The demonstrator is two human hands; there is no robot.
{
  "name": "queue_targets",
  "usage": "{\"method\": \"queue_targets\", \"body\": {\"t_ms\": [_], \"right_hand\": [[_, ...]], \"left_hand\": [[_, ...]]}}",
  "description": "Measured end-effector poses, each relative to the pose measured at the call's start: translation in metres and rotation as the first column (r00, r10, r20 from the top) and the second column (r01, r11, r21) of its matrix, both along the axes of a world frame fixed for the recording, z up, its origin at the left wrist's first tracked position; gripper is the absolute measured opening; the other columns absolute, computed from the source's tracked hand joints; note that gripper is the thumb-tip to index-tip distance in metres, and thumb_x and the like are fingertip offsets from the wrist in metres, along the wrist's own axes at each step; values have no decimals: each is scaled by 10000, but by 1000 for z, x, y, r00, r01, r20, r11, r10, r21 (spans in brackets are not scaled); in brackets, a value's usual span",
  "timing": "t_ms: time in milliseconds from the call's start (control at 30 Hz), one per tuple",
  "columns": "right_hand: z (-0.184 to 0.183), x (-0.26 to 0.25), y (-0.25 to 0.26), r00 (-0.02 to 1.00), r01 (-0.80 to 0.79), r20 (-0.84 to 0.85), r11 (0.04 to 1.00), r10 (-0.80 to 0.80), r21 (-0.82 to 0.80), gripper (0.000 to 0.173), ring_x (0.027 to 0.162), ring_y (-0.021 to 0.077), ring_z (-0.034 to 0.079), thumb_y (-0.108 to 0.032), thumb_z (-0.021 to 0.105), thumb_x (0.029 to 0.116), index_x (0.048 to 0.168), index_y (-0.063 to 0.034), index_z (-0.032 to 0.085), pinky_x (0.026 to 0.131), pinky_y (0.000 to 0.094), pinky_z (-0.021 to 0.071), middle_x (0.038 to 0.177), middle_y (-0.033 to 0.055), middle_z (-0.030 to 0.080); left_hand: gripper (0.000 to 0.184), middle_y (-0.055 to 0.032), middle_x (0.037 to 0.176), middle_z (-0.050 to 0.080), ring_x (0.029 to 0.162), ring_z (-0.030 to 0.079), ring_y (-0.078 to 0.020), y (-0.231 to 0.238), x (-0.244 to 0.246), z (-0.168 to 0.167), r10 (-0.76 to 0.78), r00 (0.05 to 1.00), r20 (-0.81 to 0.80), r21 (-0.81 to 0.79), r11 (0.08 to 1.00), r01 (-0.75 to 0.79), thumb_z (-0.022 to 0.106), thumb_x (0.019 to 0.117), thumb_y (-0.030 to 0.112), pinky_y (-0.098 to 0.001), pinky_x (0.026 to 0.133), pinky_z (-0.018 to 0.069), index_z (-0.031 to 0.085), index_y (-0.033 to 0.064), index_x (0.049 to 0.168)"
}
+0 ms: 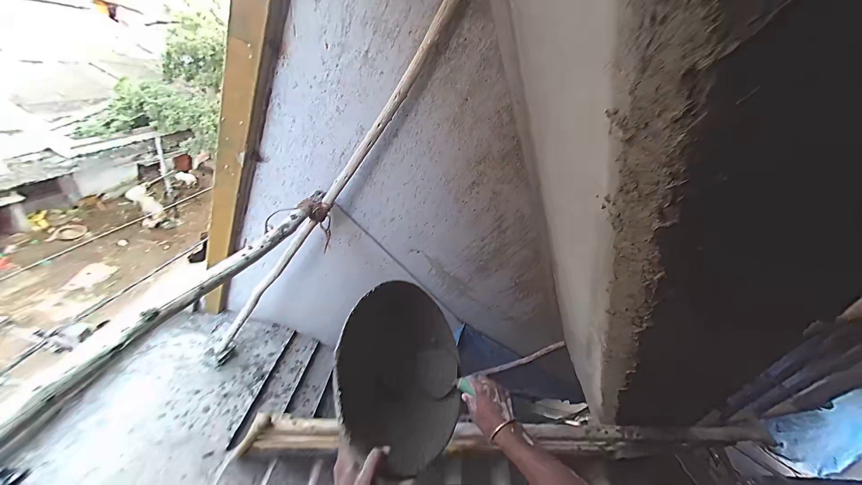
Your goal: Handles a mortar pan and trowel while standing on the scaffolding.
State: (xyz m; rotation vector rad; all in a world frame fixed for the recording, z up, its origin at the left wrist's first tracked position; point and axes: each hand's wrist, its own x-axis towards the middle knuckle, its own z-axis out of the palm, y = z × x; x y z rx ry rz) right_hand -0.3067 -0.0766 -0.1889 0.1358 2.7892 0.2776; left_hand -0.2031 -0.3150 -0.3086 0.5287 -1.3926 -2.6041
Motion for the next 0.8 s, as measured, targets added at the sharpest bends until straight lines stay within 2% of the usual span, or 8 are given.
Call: {"method": "queue_targets", "body": {"t_ms": [67, 200, 300, 400, 500, 600, 700, 800], "right_hand": [[-11, 23, -20, 998, -24, 58, 999, 26, -36, 478, 1195, 331, 652, -449, 533, 1022, 1395, -165, 621, 1004, 560, 515, 1301, 143, 673], [-28, 40, -62, 1000, -28, -8, 979, 27, -200, 453, 1180, 298, 667, -398, 561, 1016, 1365, -120, 643, 1031, 513, 511, 1271, 140, 694], [-31, 42, -78, 1000, -21, -3, 959, 21, -282, 463, 1198, 295, 659, -383, 572, 1016, 1380, -104, 630, 1053, 497, 503, 1284, 147, 687], [-27, 43, -79, 1000, -29, -18, 886, 24, -463, 451, 1181, 298, 659, -357, 583, 1019, 1346, -50, 633, 1066, 470, 499, 1243, 179, 690], [-17, 43, -55, 988, -89, -157, 817, -2, -569, 442, 1074, 280, 697, -379, 593, 1001, 1272, -38, 668, 997, 471, 540, 1140, 169, 721], [5, 36, -33, 979, -116, -203, 844, 9, -524, 449, 1021, 274, 709, -411, 593, 1002, 1249, -45, 671, 948, 481, 555, 1100, 159, 728], [45, 23, -10, 976, -147, -209, 907, 67, -395, 466, 1041, 244, 710, -463, 565, 1010, 1284, -98, 661, 939, 478, 564, 1141, 116, 727], [93, 11, 18, 958, -243, -237, 898, 163, -366, 470, 1089, 246, 702, -432, 581, 1010, 1310, -78, 656, 980, 468, 550, 1193, 130, 718]], "left_hand": [[923, -188, 1440, 540, 1294, 564, -165, 1, 0, 5, 39, 998, 52, -9, 999, -39, 739, 730, 108, -347, 1085, 488, 313, -55, 1532], [931, -169, 1447, 544, 1297, 562, -143, 7, -10, 8, 8, 1000, 24, 6, 1000, -9, 706, 741, 62, -323, 1090, 479, 268, -44, 1556], [927, -169, 1425, 563, 1278, 579, -149, 16, -4, 3, -2, 998, 59, -63, 998, 5, 708, 738, 102, -342, 1074, 491, 287, -33, 1553], [883, -206, 1439, 552, 1298, 569, -226, 20, 4, -7, -33, 992, 121, -118, 992, 48, 706, 768, 172, -426, 1092, 472, 335, -28, 1544], [861, -274, 1477, 474, 1332, 527, -263, 20, 0, -10, -88, 994, 70, -86, 992, 94, 691, 811, 72, -427, 1114, 447, 268, -75, 1547], [886, -269, 1486, 434, 1314, 518, -205, 21, 0, -1, -99, 993, 71, 0, 995, 99, 653, 804, 6, -348, 1077, 466, 188, -72, 1554], [940, -240, 1507, 409, 1298, 525, -183, 24, 0, -2, -90, 994, 61, 89, 992, 84, 639, 789, -16, -354, 1045, 495, 132, -27, 1580], [903, -173, 1406, 475, 1159, 602, -103, 32, -2, 5, -108, 991, 76, 156, 983, 95, 598, 802, -10, -318, 916, 565, 115, 6, 1565]]}}
